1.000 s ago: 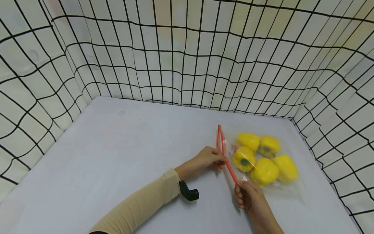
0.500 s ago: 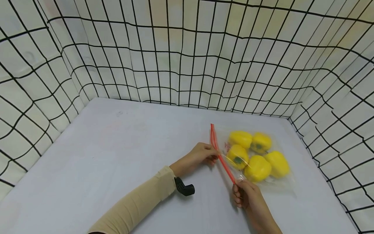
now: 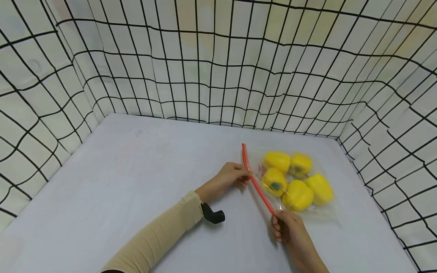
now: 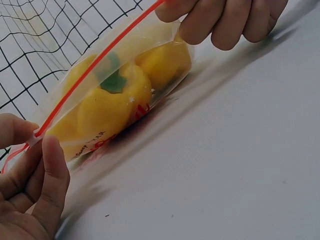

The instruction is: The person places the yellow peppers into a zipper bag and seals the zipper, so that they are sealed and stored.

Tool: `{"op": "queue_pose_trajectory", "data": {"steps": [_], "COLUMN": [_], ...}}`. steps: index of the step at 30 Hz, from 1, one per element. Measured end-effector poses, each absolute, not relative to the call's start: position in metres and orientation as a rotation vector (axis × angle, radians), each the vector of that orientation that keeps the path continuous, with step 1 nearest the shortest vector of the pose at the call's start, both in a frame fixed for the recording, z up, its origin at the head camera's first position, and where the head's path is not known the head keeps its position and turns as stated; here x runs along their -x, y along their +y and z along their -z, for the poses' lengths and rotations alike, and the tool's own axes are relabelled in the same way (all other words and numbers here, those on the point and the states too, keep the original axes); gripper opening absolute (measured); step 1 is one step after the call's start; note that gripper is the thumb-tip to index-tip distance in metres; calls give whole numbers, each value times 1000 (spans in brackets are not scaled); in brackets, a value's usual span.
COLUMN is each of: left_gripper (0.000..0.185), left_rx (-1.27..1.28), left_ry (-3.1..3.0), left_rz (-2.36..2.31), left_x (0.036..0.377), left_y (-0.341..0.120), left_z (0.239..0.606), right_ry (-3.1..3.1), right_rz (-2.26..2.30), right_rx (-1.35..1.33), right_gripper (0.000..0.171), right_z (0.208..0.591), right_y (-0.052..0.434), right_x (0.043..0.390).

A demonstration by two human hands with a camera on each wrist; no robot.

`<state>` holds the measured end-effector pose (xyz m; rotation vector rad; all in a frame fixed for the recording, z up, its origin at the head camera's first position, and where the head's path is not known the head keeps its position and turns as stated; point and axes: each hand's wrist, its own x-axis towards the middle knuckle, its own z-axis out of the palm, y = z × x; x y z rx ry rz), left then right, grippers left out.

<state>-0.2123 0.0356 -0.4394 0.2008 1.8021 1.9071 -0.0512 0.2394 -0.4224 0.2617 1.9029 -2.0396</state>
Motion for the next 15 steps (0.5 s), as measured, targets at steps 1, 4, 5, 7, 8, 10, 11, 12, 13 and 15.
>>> {"op": "queue_pose_trajectory", "data": {"steps": [1,4,5,7,8,10,11,12,13,15], "left_gripper": [17,17,18,18,18,18,18,18,18,19], "left_rx": [-197,-187,-186,-183,-182,-178,-176,-172,-167,-148], "left_ry": [1809,1823,1826,1825,1825,1826,1829,1831,1834,1838], "left_rz": [-1909,-1919,-1923,-1929,-1931,-1934,-1937,-1940,-1943,-1948], "left_x": [213,214,214,215,216,218,218,219,220,222], "left_y": [35,33,32,31,30,29,28,27,26,25], "left_z": [439,438,438,438,439,439,439,440,440,440], "right_ry": [1905,1905,1905,1904,1903,1902,1900,1897,1893,1880], "right_rz": [2039,2035,2034,2031,2029,2027,2026,2023,2020,2009], "right_rx": [-255,-243,-240,-235,-233,-231,-232,-232,-233,-223], "right_gripper": [33,34,34,34,34,34,34,34,34,34], "right_z": [422,423,423,423,423,423,424,424,424,424], "right_y": [240,240,240,241,241,241,241,241,241,242], "right_x": [51,51,51,51,51,51,50,50,50,50]}}
